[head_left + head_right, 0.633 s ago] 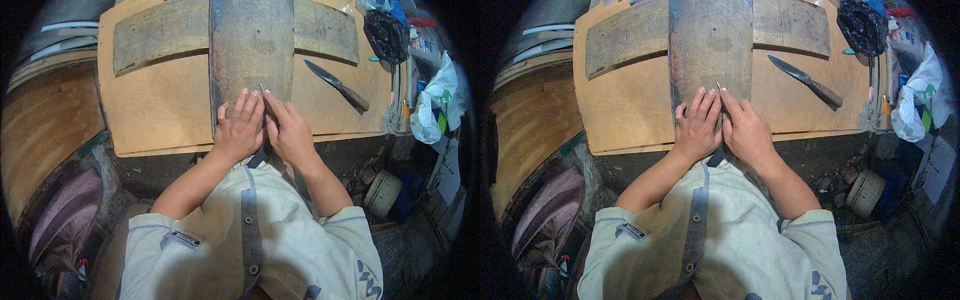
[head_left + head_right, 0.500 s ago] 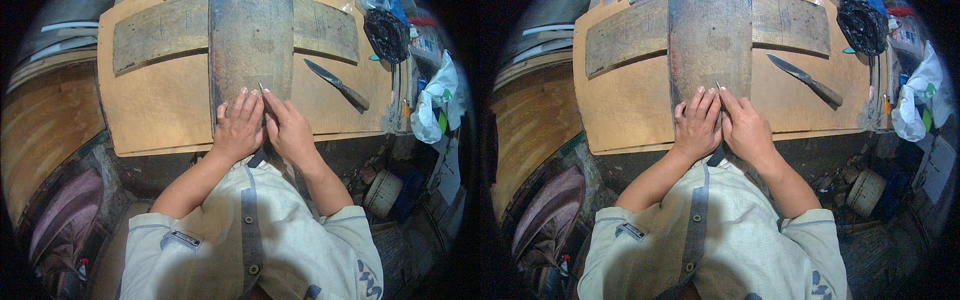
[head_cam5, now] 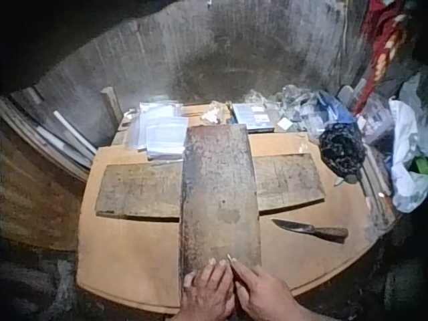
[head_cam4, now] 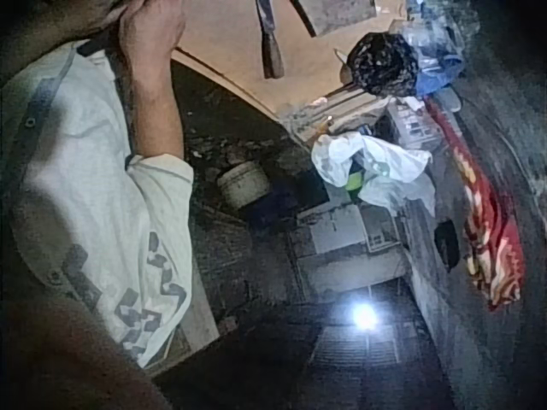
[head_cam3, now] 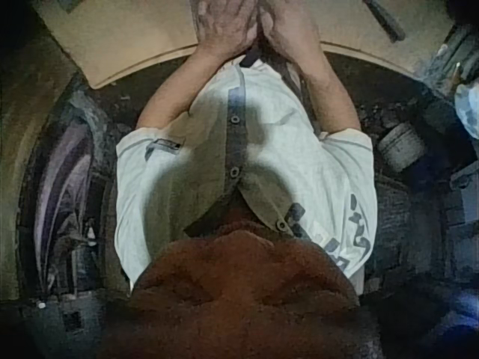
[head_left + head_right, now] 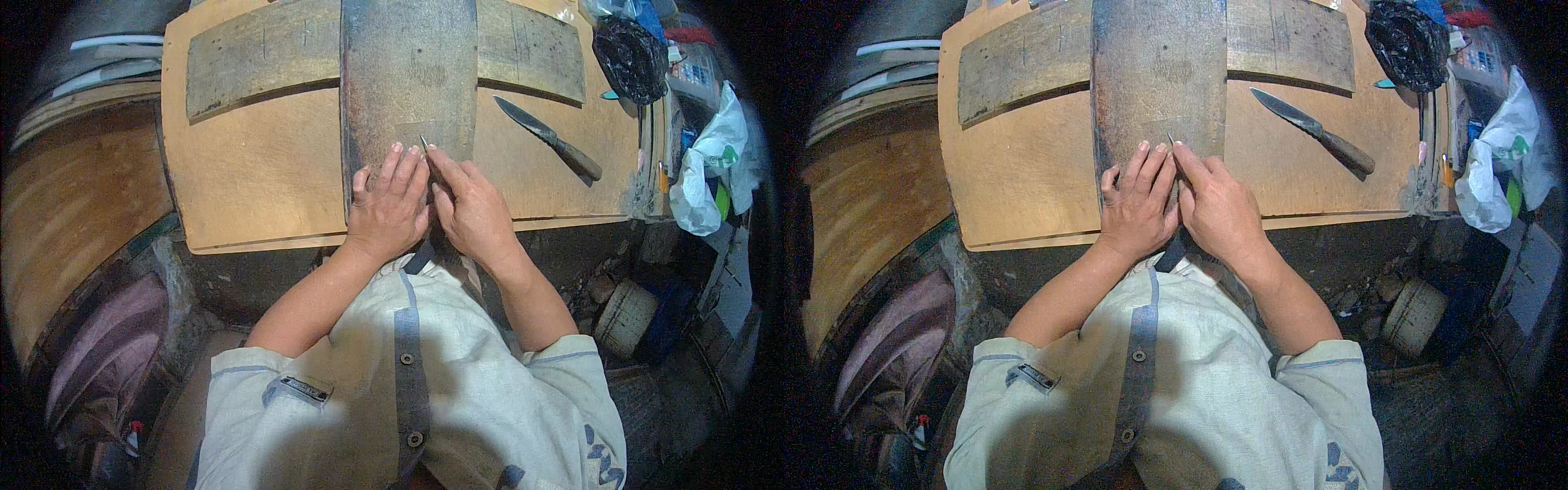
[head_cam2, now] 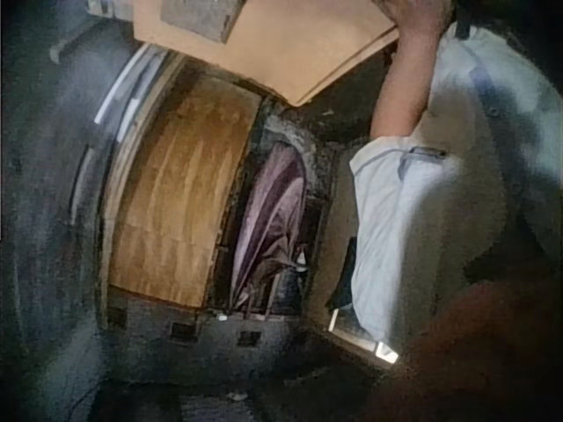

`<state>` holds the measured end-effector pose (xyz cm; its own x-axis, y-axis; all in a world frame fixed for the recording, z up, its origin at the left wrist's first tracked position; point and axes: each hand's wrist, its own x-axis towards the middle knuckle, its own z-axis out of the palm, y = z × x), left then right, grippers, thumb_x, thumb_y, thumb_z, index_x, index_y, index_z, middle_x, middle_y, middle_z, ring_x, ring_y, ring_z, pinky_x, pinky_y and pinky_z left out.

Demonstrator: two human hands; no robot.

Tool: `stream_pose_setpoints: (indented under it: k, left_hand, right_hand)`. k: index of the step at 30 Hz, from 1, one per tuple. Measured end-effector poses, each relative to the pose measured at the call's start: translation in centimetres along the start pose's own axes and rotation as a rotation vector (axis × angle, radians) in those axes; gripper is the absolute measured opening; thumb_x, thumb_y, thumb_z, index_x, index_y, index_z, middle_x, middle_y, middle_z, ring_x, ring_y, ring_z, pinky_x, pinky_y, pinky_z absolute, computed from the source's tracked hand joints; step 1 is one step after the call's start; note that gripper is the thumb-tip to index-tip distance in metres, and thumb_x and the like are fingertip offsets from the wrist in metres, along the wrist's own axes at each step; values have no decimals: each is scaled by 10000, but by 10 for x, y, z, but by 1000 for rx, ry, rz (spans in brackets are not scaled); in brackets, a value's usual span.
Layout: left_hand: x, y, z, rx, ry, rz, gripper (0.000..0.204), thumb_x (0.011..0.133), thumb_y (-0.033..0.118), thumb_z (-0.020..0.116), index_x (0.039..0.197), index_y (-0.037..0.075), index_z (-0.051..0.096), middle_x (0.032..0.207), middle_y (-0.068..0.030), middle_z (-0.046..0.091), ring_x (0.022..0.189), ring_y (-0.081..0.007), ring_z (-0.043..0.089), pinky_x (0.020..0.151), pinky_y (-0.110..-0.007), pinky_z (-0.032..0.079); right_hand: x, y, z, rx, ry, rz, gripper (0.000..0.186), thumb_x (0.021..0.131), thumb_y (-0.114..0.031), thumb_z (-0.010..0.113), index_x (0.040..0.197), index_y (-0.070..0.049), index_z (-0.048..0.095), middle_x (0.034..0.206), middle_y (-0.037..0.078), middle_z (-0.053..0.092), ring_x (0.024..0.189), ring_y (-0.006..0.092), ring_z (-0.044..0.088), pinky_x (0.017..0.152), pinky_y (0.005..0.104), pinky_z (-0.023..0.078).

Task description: The person uses a knife to cut a small piece of wood on a wooden board, then moves the cut piece aside. They later pick up a larger wooden board and place it on a shelf among other boards.

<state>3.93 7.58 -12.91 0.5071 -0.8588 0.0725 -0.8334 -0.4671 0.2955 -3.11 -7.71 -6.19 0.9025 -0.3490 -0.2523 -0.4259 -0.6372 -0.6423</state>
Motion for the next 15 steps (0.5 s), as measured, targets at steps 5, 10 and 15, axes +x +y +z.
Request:
stream_pose_setpoints:
  k: [5, 10, 15]
  left_hand:
    - [1, 1, 0, 6, -3, -3, 682, 830, 375, 653, 1448, 132, 497, 1533, -60, 422, 1472, -219, 307, 1103, -498, 202]
    - [0, 2, 0, 12, -2, -6, 673, 835, 381, 654, 1443, 137, 500, 1526, -62, 428, 1471, -220, 309, 1102, -496, 202]
    - [1, 2, -1, -1, -2, -8, 672, 836, 389, 656, 1441, 140, 504, 1524, -59, 436, 1473, -218, 308, 1103, -497, 198]
  right_hand:
    - [0, 1, -1, -2, 1, -10, 473, 931, -126, 566, 1400, -72, 523, 1012, 214, 625, 874, 410, 665, 748, 485, 556]
    - [0, 1, -1, 27, 0, -7, 476, 928, -122, 567, 1397, -58, 522, 1038, 223, 625, 903, 407, 661, 776, 481, 553]
    - [-1, 2, -1, 37, 2, -9, 477, 926, -116, 567, 1396, -50, 521, 1060, 229, 625, 929, 404, 659, 798, 477, 551]
